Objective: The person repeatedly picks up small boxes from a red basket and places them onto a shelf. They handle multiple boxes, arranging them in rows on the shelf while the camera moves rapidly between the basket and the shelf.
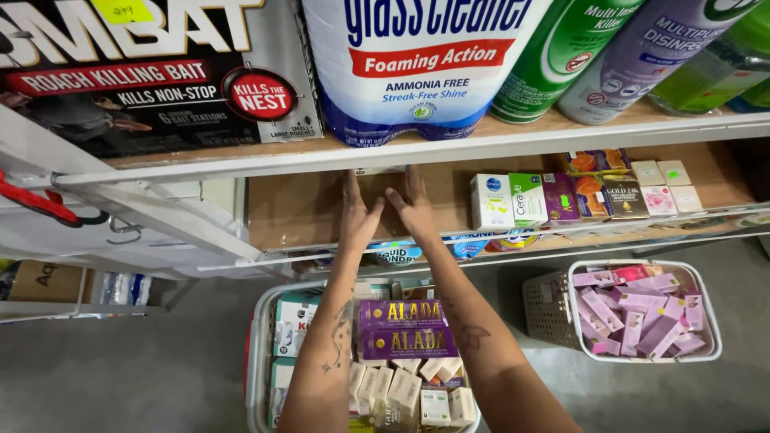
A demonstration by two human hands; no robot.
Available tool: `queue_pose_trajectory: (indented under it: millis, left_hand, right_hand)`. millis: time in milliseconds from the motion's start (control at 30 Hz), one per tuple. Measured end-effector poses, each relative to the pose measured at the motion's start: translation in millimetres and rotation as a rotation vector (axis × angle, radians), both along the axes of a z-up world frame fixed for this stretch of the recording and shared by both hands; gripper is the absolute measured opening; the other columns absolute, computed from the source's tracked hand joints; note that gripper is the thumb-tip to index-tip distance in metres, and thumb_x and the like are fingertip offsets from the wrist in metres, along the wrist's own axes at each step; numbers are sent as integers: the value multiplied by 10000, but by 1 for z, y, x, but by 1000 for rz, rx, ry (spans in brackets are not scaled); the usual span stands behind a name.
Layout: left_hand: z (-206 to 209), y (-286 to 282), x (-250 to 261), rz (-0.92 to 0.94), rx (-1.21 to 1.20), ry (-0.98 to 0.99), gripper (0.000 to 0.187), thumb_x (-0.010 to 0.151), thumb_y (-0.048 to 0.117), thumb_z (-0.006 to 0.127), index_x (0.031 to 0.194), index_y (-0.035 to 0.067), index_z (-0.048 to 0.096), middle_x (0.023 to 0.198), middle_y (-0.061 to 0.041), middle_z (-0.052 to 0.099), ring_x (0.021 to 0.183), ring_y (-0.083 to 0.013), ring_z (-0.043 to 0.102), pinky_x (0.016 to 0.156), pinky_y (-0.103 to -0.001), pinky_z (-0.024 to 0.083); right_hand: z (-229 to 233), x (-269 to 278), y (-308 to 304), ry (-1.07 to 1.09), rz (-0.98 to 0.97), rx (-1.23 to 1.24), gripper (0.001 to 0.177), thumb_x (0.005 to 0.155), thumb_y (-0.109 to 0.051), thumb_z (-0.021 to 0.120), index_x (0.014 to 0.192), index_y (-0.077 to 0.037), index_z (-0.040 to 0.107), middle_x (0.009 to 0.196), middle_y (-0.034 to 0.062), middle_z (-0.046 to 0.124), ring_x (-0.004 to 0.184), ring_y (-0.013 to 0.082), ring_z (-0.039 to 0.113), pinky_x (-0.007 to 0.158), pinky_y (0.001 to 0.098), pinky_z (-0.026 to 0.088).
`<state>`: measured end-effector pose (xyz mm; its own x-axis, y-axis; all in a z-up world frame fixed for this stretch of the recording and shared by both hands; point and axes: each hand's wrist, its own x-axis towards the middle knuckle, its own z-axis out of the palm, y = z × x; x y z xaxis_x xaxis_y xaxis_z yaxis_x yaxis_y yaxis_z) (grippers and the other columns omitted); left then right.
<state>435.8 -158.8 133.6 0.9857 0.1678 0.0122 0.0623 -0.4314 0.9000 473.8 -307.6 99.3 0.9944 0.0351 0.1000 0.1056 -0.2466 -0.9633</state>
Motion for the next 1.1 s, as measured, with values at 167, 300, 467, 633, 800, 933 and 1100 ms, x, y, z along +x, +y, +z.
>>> queue_pose_trajectory:
  millis: [167, 300, 467, 633, 800, 933, 1100]
  left_hand:
    - [-9, 1, 4, 2, 10, 70, 965, 935, 413, 644, 1647, 157, 45, 1706, -217, 125, 1539, -392, 221, 1223, -445, 294]
    - [-31, 6, 11, -5, 24, -41, 896, 997, 499, 585, 1650, 129, 97, 1716, -212, 107, 1570, -410, 168, 1242, -463, 245]
    - [-33, 4, 13, -17, 23, -10, 897, 989, 533, 557, 1654, 136, 102, 1717, -186, 161, 1552, -419, 183, 1248, -466, 234]
    - [-26, 5, 9, 12, 31, 72, 894, 961, 556, 553, 1665, 209, 126, 1669, -214, 239, 1523, -428, 265, 1224, -469, 295]
    - [-33, 3, 17, 14, 103, 94, 842, 994, 543, 539, 1645, 196, 134, 1679, -206, 222, 1525, -422, 246, 1217, -481, 261]
    - [-35, 4, 21, 18, 161, 66, 852, 985, 508, 548, 1642, 147, 144, 1680, -198, 224, 1511, -419, 276, 1225, -473, 265]
    - [-51, 4, 26, 21, 226, 0, 839, 1006, 461, 575, 1633, 82, 166, 1686, -218, 199, 1518, -427, 279, 1212, -493, 273]
  right_hand:
    - [-5, 4, -1, -44, 3, -92, 872, 970, -356, 703, 1623, -20, 231, 1682, 254, 264, 1568, 350, 259, 1254, 378, 229]
    - [3, 2, 2, 61, -29, -69, 881, 936, -419, 678, 1623, -64, 255, 1667, 232, 283, 1545, 333, 293, 1233, 368, 262]
    - [0, 5, 0, 24, -39, -179, 885, 960, -465, 685, 1614, -40, 267, 1671, 290, 231, 1574, 392, 210, 1257, 393, 223]
    - [1, 7, 3, 106, -43, -170, 911, 929, -496, 666, 1604, -31, 269, 1679, 288, 174, 1565, 402, 180, 1241, 398, 219]
    - [-7, 10, 1, 76, -49, -191, 907, 938, -481, 667, 1606, -25, 257, 1664, 298, 199, 1551, 411, 223, 1236, 398, 248]
    - [-14, 12, 4, 73, -40, -144, 880, 942, -440, 666, 1608, -30, 263, 1643, 299, 252, 1538, 411, 246, 1226, 409, 255]
    - [-26, 17, 1, 13, -56, -168, 831, 965, -433, 663, 1593, -18, 312, 1642, 304, 287, 1543, 414, 272, 1248, 420, 246]
